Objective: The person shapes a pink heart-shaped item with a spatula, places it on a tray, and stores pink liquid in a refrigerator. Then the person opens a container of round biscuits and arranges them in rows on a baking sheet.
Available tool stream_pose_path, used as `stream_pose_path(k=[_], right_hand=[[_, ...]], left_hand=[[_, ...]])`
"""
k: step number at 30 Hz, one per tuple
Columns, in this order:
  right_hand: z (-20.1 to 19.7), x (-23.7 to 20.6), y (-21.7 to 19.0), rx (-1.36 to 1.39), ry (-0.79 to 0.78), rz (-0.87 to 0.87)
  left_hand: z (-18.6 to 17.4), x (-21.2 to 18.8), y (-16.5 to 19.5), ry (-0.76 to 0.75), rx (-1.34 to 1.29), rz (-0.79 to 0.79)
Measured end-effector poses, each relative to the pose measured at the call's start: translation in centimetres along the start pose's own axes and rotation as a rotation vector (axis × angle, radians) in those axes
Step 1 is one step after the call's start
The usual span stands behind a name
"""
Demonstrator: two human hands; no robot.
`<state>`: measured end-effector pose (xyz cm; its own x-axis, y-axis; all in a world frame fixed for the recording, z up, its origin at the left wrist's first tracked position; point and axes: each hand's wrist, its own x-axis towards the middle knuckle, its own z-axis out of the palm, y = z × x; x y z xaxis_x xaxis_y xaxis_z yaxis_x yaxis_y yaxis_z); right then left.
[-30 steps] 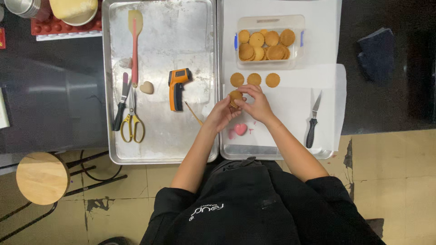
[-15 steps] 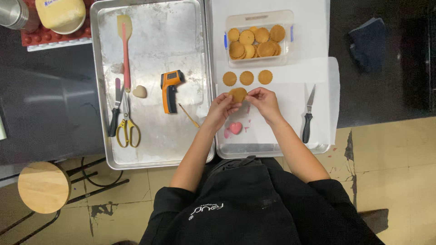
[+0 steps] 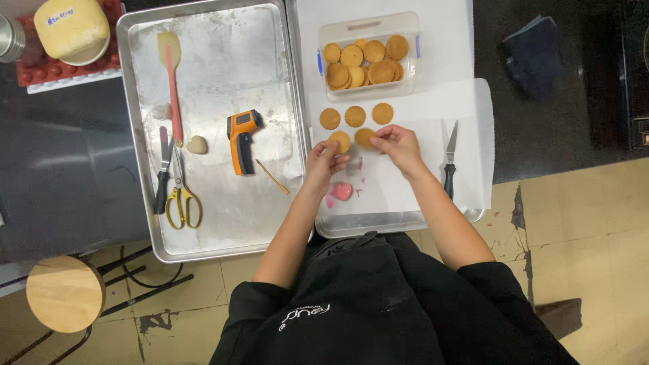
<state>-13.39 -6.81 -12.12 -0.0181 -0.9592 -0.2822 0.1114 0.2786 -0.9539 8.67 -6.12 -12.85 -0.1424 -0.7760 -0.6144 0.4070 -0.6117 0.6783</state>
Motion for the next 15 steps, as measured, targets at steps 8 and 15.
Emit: stream_pose_path(k=[8,15], right_hand=[[-6.2,1.2,-1.3,-1.145,0.330,-0.795],[-6.6,0.6,-0.5,-1.320,0.261,-0.826]], left_hand=[[-0.8,0.6,-0.5,0.013,0.042,0.003],[-0.2,0.5,-1.0,0.023,0.102,0.033]])
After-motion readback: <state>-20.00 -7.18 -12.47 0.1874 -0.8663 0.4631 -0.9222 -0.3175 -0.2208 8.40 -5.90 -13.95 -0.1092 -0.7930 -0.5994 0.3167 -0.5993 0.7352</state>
